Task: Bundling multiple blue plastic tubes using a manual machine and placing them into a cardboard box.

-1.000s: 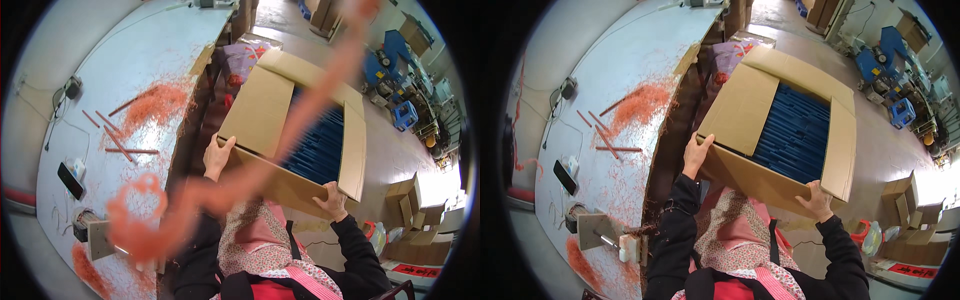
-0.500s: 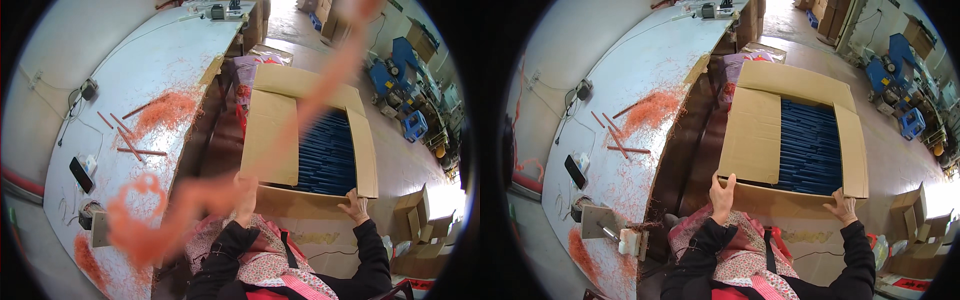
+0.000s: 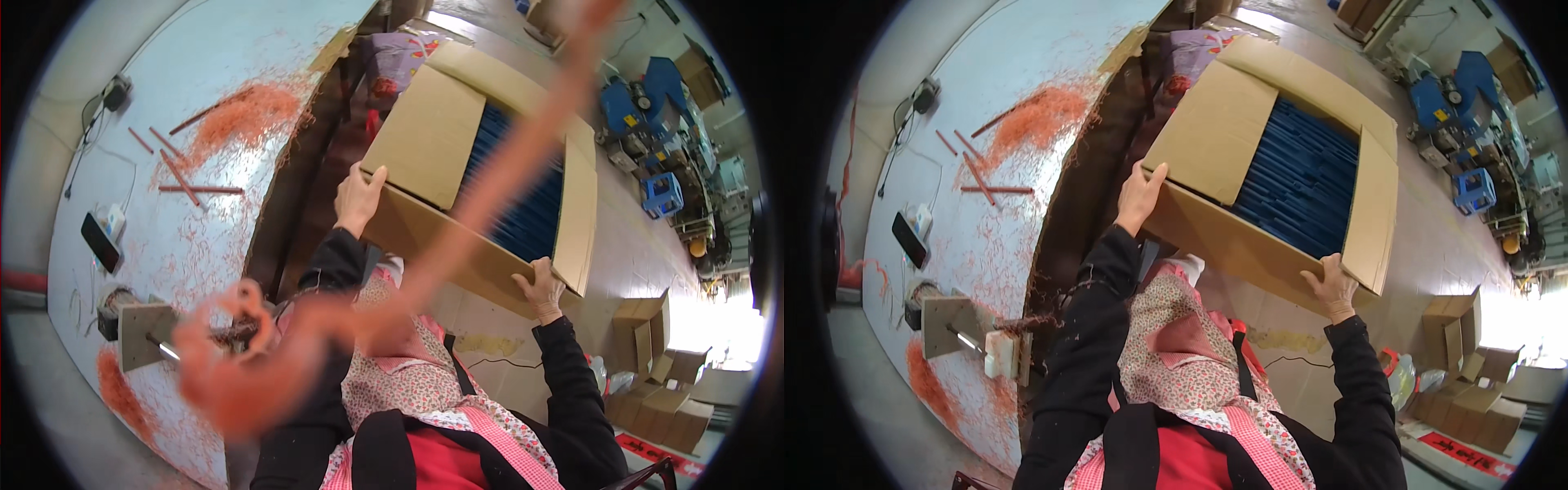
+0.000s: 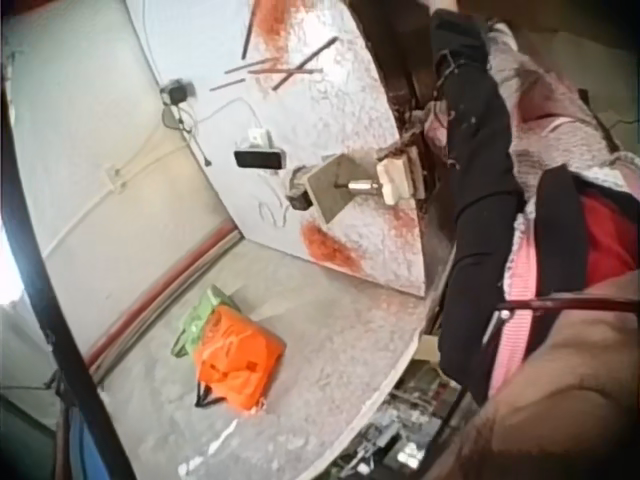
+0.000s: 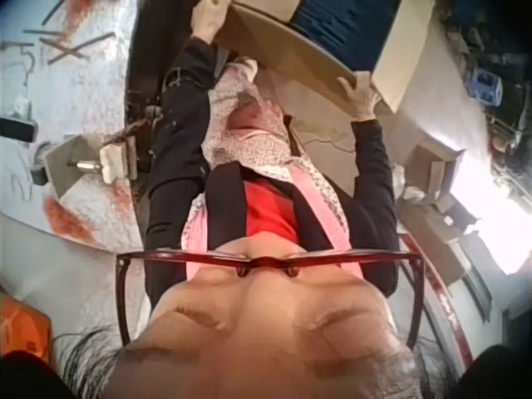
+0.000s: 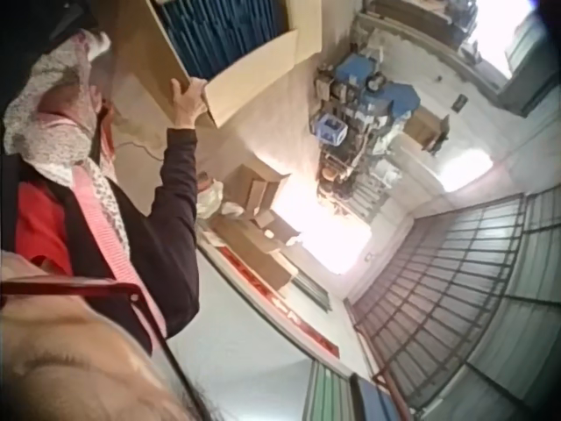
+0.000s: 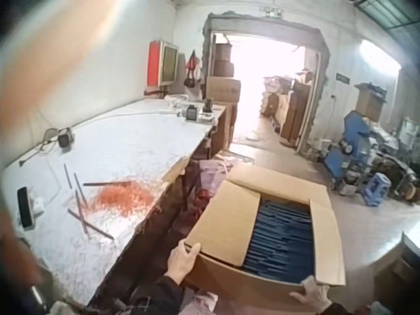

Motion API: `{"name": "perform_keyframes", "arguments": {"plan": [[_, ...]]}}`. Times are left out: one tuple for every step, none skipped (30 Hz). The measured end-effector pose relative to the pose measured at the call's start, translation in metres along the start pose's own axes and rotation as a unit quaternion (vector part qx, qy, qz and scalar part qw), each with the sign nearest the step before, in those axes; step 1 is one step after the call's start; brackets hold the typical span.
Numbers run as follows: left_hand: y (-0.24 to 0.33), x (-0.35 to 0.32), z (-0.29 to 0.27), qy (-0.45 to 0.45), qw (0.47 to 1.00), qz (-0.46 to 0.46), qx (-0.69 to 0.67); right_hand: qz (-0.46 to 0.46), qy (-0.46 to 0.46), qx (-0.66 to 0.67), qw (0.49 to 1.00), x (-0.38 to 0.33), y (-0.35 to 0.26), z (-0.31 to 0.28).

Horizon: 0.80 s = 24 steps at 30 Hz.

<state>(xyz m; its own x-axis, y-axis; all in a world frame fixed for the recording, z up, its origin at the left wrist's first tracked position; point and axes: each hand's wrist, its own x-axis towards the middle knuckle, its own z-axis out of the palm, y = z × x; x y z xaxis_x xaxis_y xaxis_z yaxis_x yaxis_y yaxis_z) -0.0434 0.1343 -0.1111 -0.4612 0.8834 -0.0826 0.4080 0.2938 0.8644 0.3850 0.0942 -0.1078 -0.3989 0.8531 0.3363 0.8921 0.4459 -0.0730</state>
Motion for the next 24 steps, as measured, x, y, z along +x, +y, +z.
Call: {"name": "perform_keyframes", "arguments": {"plan": [[0.004, -0.006, 0.020, -0.016, 0.997, -0.007, 0.073, 0.019, -0.020, -0.012, 1.000, -0.017, 0.012, -0.003], [0.000, -0.013, 0.005, 0.007, 0.988, -0.019, 0.156, 0.010, -0.030, 0.000, 0.999, -0.013, 0.006, 0.000], [-0.007, -0.019, 0.001, 0.023, 0.992, -0.019, 0.119, 0.026, -0.044, 0.002, 0.999, -0.010, 0.000, -0.003], [-0.018, -0.027, 0.002, 0.040, 0.996, -0.022, 0.081, 0.031, -0.034, -0.004, 0.999, -0.007, -0.005, -0.008], [-0.029, -0.032, 0.001, 0.096, 0.995, 0.015, 0.028, 0.014, -0.037, 0.027, 0.999, 0.000, -0.011, -0.012], [-0.037, -0.039, 0.009, 0.136, 0.989, 0.049, -0.033, 0.006, -0.045, 0.048, 0.998, -0.002, -0.006, -0.022], [-0.040, -0.054, 0.001, 0.154, 0.985, 0.061, -0.054, 0.083, -0.104, 0.145, 0.980, -0.001, 0.003, -0.025], [-0.040, -0.071, -0.009, 0.168, 0.980, 0.071, -0.074, 0.092, -0.026, 0.181, 0.979, 0.004, 0.006, -0.034], [-0.042, -0.088, -0.010, 0.141, 0.983, 0.060, -0.106, 0.105, 0.052, 0.208, 0.971, 0.007, 0.012, -0.051], [-0.044, -0.105, -0.028, 0.137, 0.981, 0.044, -0.130, 0.121, 0.095, 0.168, 0.974, 0.020, 0.016, -0.071], [-0.047, -0.117, -0.040, 0.145, 0.984, 0.076, -0.076, 0.139, 0.168, 0.190, 0.957, 0.031, 0.025, -0.087], [-0.045, -0.133, -0.047, 0.146, 0.983, 0.107, -0.025, 0.154, 0.173, 0.089, 0.969, 0.031, 0.057, -0.098], [-0.035, -0.147, -0.054, 0.137, 0.985, 0.101, -0.039, 0.167, 0.176, -0.014, 0.970, 0.025, 0.092, -0.104], [-0.031, -0.153, -0.054, 0.160, 0.973, 0.166, 0.004, 0.173, 0.175, -0.022, 0.969, 0.010, 0.120, -0.100], [-0.013, -0.161, -0.059, 0.173, 0.954, 0.230, 0.079, 0.233, 0.041, -0.033, 0.971, -0.010, 0.151, -0.085], [0.002, -0.169, -0.060, 0.187, 0.925, 0.292, 0.155, 0.286, -0.091, -0.039, 0.953, -0.022, 0.170, -0.066], [0.003, -0.175, -0.055, 0.191, 0.925, 0.287, 0.158, 0.280, -0.094, -0.038, 0.954, -0.027, 0.164, -0.041], [0.003, -0.181, -0.049, 0.103, 0.929, 0.314, 0.167, 0.332, -0.046, 0.150, 0.930, -0.041, 0.150, -0.014], [0.005, -0.181, -0.032, 0.004, 0.923, 0.348, 0.166, 0.382, 0.013, 0.322, 0.866, -0.058, 0.149, -0.009], [-0.002, -0.185, -0.022, 0.010, 0.923, 0.344, 0.170, 0.376, 0.010, 0.327, 0.867, -0.054, 0.153, -0.011], [-0.013, -0.188, -0.009, -0.060, 0.930, 0.305, 0.196, 0.380, -0.052, 0.265, 0.885, -0.054, 0.165, -0.019], [-0.024, -0.192, 0.000, -0.128, 0.931, 0.263, 0.220, 0.381, -0.111, 0.201, 0.896, -0.052, 0.174, -0.023], [-0.036, -0.202, -0.004, -0.122, 0.949, 0.219, 0.189, 0.411, -0.179, 0.104, 0.888, -0.001, 0.134, -0.044], [-0.030, -0.201, -0.001, -0.132, 0.961, 0.196, 0.143, 0.411, -0.172, 0.107, 0.889, 0.017, 0.111, -0.064]]}}
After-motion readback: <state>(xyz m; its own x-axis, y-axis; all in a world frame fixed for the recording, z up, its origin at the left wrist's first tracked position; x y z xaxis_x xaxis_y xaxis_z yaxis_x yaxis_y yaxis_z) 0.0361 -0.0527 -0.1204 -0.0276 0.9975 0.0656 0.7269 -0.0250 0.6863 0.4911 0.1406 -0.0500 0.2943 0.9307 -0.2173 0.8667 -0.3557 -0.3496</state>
